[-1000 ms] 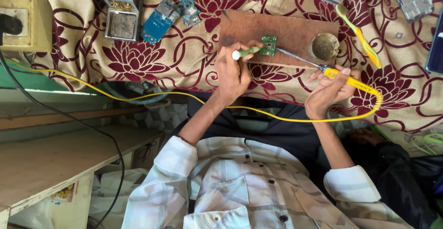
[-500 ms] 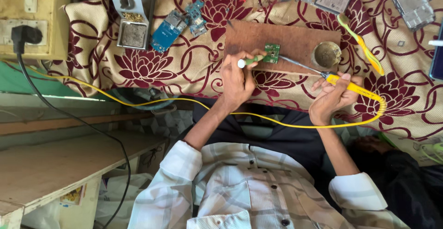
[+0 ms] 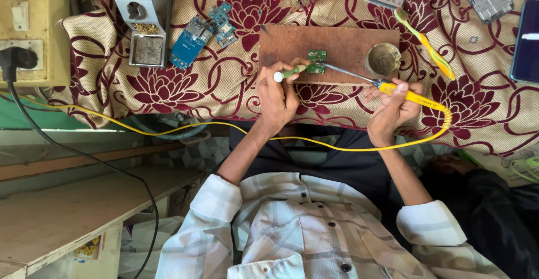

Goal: The person solders a small green circuit board using a soldering iron and solder wire. They hold the board steady with one hand while applying heat and solder with the other, working on a wooden board placed on a patterned tablecloth.

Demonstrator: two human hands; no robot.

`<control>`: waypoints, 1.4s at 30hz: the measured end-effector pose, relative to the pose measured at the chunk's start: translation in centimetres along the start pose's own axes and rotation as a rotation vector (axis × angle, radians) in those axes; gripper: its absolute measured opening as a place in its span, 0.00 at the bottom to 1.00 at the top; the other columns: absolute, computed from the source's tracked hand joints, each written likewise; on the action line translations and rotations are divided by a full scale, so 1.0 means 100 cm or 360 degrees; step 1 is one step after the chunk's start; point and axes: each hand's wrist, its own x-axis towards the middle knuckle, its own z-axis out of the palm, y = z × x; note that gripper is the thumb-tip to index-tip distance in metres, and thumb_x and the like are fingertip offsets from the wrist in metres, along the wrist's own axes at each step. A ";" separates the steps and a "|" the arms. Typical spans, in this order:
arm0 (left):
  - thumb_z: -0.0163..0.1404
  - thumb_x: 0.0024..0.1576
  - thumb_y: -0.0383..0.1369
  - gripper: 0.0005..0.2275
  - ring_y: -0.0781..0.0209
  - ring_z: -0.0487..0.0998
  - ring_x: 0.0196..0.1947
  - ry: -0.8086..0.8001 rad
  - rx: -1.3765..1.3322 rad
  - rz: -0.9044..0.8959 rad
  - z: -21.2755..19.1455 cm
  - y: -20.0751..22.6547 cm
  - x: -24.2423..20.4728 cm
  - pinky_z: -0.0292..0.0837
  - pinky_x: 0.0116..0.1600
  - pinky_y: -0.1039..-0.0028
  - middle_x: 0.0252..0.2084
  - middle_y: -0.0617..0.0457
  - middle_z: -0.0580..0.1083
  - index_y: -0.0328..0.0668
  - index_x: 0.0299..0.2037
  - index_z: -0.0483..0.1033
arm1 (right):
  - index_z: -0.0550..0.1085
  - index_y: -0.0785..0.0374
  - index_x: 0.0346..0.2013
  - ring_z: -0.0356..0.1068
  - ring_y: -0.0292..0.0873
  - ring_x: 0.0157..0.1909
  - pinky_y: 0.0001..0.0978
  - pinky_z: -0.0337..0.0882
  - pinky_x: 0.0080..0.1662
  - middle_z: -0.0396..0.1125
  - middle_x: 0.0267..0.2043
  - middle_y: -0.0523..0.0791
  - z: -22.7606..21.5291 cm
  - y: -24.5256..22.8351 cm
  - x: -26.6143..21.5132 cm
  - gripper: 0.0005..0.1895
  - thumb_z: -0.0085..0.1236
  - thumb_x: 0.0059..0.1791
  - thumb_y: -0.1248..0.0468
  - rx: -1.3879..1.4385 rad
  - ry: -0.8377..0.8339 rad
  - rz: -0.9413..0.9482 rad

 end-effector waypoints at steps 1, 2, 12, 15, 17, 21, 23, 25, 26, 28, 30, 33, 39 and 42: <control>0.43 0.58 0.14 0.11 0.57 0.78 0.35 -0.0002 -0.0002 0.0012 -0.001 0.000 0.001 0.69 0.45 0.68 0.46 0.48 0.81 0.35 0.46 0.61 | 0.59 0.68 0.49 0.69 0.45 0.28 0.39 0.76 0.39 0.63 0.29 0.51 0.002 0.000 0.000 0.14 0.42 0.66 0.58 -0.0010 -0.0024 -0.0039; 0.43 0.58 0.14 0.11 0.56 0.77 0.34 0.0002 0.0025 0.0015 -0.001 -0.001 0.004 0.68 0.44 0.68 0.45 0.48 0.81 0.35 0.46 0.61 | 0.60 0.68 0.49 0.69 0.44 0.28 0.40 0.78 0.41 0.62 0.27 0.50 0.003 0.000 0.001 0.13 0.42 0.67 0.58 -0.0019 -0.0047 -0.0079; 0.44 0.59 0.13 0.11 0.54 0.76 0.34 0.0007 -0.0010 0.0004 0.001 0.000 0.002 0.69 0.43 0.67 0.45 0.46 0.81 0.35 0.47 0.61 | 0.60 0.69 0.45 0.72 0.46 0.28 0.33 0.74 0.37 0.61 0.28 0.50 0.004 -0.002 0.000 0.11 0.44 0.64 0.63 -0.0281 0.0053 -0.0057; 0.43 0.59 0.12 0.12 0.54 0.78 0.35 -0.0004 -0.0053 -0.0016 0.001 0.001 -0.001 0.71 0.44 0.68 0.46 0.46 0.81 0.35 0.47 0.60 | 0.60 0.70 0.45 0.73 0.45 0.31 0.34 0.75 0.40 0.67 0.31 0.54 0.004 -0.007 -0.002 0.11 0.45 0.65 0.64 -0.0438 0.0024 -0.0132; 0.43 0.58 0.12 0.12 0.54 0.78 0.36 0.0002 -0.0030 -0.0009 0.000 -0.001 0.000 0.71 0.44 0.68 0.45 0.47 0.81 0.34 0.47 0.61 | 0.60 0.70 0.45 0.75 0.45 0.32 0.33 0.75 0.41 0.69 0.32 0.54 0.004 -0.011 -0.002 0.11 0.46 0.66 0.64 -0.0604 -0.0057 -0.0258; 0.44 0.57 0.12 0.13 0.54 0.78 0.36 0.0012 -0.0010 -0.0010 0.000 -0.002 -0.002 0.70 0.44 0.66 0.45 0.47 0.81 0.34 0.48 0.61 | 0.61 0.70 0.46 0.73 0.45 0.31 0.34 0.75 0.39 0.68 0.33 0.54 0.003 -0.020 -0.006 0.11 0.47 0.66 0.64 -0.0733 -0.0138 -0.0322; 0.44 0.57 0.12 0.13 0.54 0.78 0.36 0.0012 -0.0010 -0.0004 0.000 -0.001 -0.005 0.71 0.44 0.66 0.45 0.47 0.81 0.34 0.48 0.62 | 0.62 0.70 0.44 0.73 0.45 0.30 0.32 0.70 0.36 0.69 0.31 0.54 0.003 -0.025 -0.008 0.10 0.47 0.65 0.66 -0.1026 -0.0097 -0.0358; 0.44 0.56 0.12 0.13 0.51 0.77 0.37 0.0028 0.0031 0.0029 -0.001 -0.003 -0.004 0.70 0.44 0.65 0.44 0.47 0.81 0.35 0.48 0.63 | 0.60 0.69 0.44 0.71 0.42 0.29 0.30 0.71 0.34 0.68 0.32 0.54 0.004 -0.028 -0.003 0.10 0.47 0.64 0.66 -0.0766 -0.0182 -0.0332; 0.46 0.57 0.13 0.13 0.50 0.76 0.37 0.0063 0.0049 0.0031 0.001 -0.005 0.000 0.69 0.44 0.64 0.43 0.46 0.80 0.34 0.48 0.64 | 0.59 0.69 0.44 0.71 0.41 0.28 0.28 0.72 0.32 0.67 0.33 0.54 0.007 -0.028 0.004 0.10 0.47 0.64 0.67 -0.0628 -0.0229 -0.0327; 0.49 0.58 0.15 0.12 0.47 0.75 0.37 0.0115 0.0105 -0.0007 0.001 -0.004 -0.007 0.68 0.43 0.63 0.39 0.44 0.76 0.34 0.48 0.67 | 0.59 0.68 0.44 0.71 0.40 0.27 0.28 0.73 0.32 0.66 0.30 0.53 0.007 -0.033 0.006 0.10 0.48 0.65 0.67 -0.0618 -0.0225 -0.0269; 0.48 0.57 0.15 0.12 0.48 0.76 0.36 0.0092 0.0075 -0.0033 0.000 -0.006 -0.010 0.69 0.44 0.63 0.39 0.47 0.79 0.35 0.49 0.67 | 0.59 0.68 0.44 0.70 0.39 0.26 0.28 0.72 0.31 0.67 0.29 0.53 0.011 -0.039 0.011 0.10 0.48 0.66 0.68 -0.0638 -0.0251 -0.0230; 0.49 0.56 0.16 0.12 0.47 0.75 0.35 0.0101 0.0107 -0.0025 0.004 -0.010 -0.006 0.68 0.43 0.60 0.38 0.47 0.79 0.35 0.48 0.68 | 0.60 0.68 0.43 0.68 0.38 0.24 0.27 0.69 0.29 0.70 0.31 0.53 0.023 -0.053 0.018 0.11 0.49 0.66 0.68 -0.0753 -0.0323 -0.0202; 0.47 0.56 0.16 0.12 0.47 0.78 0.38 0.0126 0.0093 -0.0018 0.006 -0.010 -0.010 0.71 0.45 0.61 0.39 0.47 0.80 0.35 0.48 0.68 | 0.63 0.68 0.39 0.69 0.39 0.29 0.31 0.66 0.33 0.69 0.29 0.48 0.049 -0.092 0.032 0.13 0.53 0.66 0.69 -0.1212 -0.0583 -0.0645; 0.48 0.57 0.16 0.10 0.47 0.79 0.38 0.0144 0.0061 -0.0059 0.009 -0.010 -0.009 0.72 0.43 0.62 0.39 0.45 0.79 0.34 0.46 0.67 | 0.65 0.67 0.39 0.63 0.36 0.25 0.28 0.61 0.28 0.63 0.26 0.45 0.061 -0.107 0.033 0.12 0.57 0.63 0.70 -0.1259 -0.0668 -0.0626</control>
